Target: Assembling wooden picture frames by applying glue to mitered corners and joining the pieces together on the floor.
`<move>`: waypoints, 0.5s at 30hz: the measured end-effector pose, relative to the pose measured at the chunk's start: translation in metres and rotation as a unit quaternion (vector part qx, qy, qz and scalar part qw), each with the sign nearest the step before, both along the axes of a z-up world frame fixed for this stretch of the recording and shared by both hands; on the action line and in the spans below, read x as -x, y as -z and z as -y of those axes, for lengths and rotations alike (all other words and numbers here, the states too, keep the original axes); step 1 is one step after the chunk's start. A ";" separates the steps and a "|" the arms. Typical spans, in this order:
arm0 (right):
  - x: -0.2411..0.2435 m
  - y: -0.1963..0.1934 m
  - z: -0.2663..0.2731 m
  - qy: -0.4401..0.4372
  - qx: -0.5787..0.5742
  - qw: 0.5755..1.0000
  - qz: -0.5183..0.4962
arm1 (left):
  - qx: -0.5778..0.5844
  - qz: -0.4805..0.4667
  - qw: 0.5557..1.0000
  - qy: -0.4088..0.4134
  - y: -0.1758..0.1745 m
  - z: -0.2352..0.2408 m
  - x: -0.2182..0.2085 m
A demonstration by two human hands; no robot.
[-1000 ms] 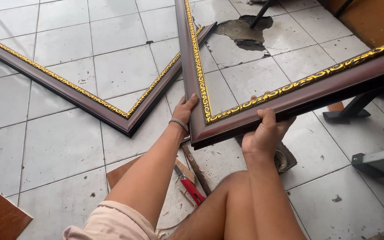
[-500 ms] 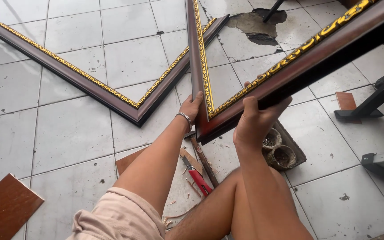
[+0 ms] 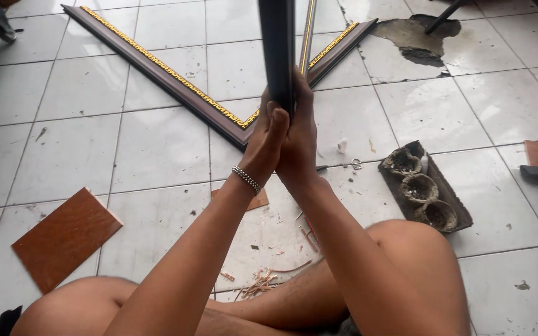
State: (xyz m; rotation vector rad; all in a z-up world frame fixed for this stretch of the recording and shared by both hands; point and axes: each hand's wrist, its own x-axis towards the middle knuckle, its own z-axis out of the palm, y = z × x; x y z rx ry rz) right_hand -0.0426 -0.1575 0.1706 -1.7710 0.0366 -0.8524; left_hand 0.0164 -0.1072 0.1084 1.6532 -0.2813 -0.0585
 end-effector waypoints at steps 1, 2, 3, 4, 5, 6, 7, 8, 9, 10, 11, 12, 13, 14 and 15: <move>-0.002 0.004 -0.009 -0.006 -0.002 1.000 -0.002 | -0.002 -0.002 1.000 -0.006 -0.001 -0.015 0.003; -0.004 0.008 -0.017 -0.050 -0.003 0.999 0.021 | 0.006 0.011 1.000 -0.013 -0.002 -0.029 0.006; -0.007 0.012 -0.024 -0.094 -0.004 0.995 0.045 | 0.013 0.025 0.999 -0.020 -0.004 -0.042 0.009; -0.009 0.017 -0.030 -0.101 -0.004 0.994 0.046 | 0.014 0.027 0.999 -0.027 -0.006 -0.054 0.012; -0.011 0.021 -0.036 -0.162 -0.057 0.984 0.041 | 0.022 0.045 0.998 -0.034 -0.008 -0.066 0.015; -0.013 0.027 -0.042 -0.218 -0.112 0.969 0.031 | 0.029 0.058 0.997 -0.039 -0.009 -0.077 0.019; -0.008 0.029 -0.042 -0.222 -0.113 0.968 0.029 | 0.028 0.057 0.997 -0.043 -0.011 -0.087 0.023; -0.006 0.031 -0.041 -0.267 -0.133 0.955 0.005 | 0.037 0.074 0.995 -0.048 -0.013 -0.096 0.024; -0.004 0.032 -0.040 -0.310 -0.152 0.938 -0.019 | 0.046 0.092 0.993 -0.052 -0.016 -0.104 0.025; -0.001 0.034 -0.031 -0.313 -0.153 0.937 -0.019 | 0.045 0.092 0.993 -0.054 -0.016 -0.115 0.027; 0.000 0.036 -0.021 -0.346 -0.166 0.921 -0.070 | 0.008 0.035 0.997 -0.068 -0.017 -0.125 0.028; 0.003 0.040 -0.012 -0.377 -0.181 0.900 -0.123 | -0.030 -0.026 0.996 -0.080 -0.016 -0.136 0.032; 0.003 0.045 0.003 -0.378 -0.183 0.899 -0.126 | -0.031 -0.029 0.996 -0.080 -0.008 -0.141 0.033; 0.002 0.049 0.019 -0.314 -0.111 0.925 -0.181 | -0.029 -0.044 0.993 -0.104 0.000 -0.145 0.032; -0.001 0.054 0.036 -0.247 -0.037 0.940 -0.234 | -0.026 -0.059 0.990 -0.128 0.007 -0.149 0.032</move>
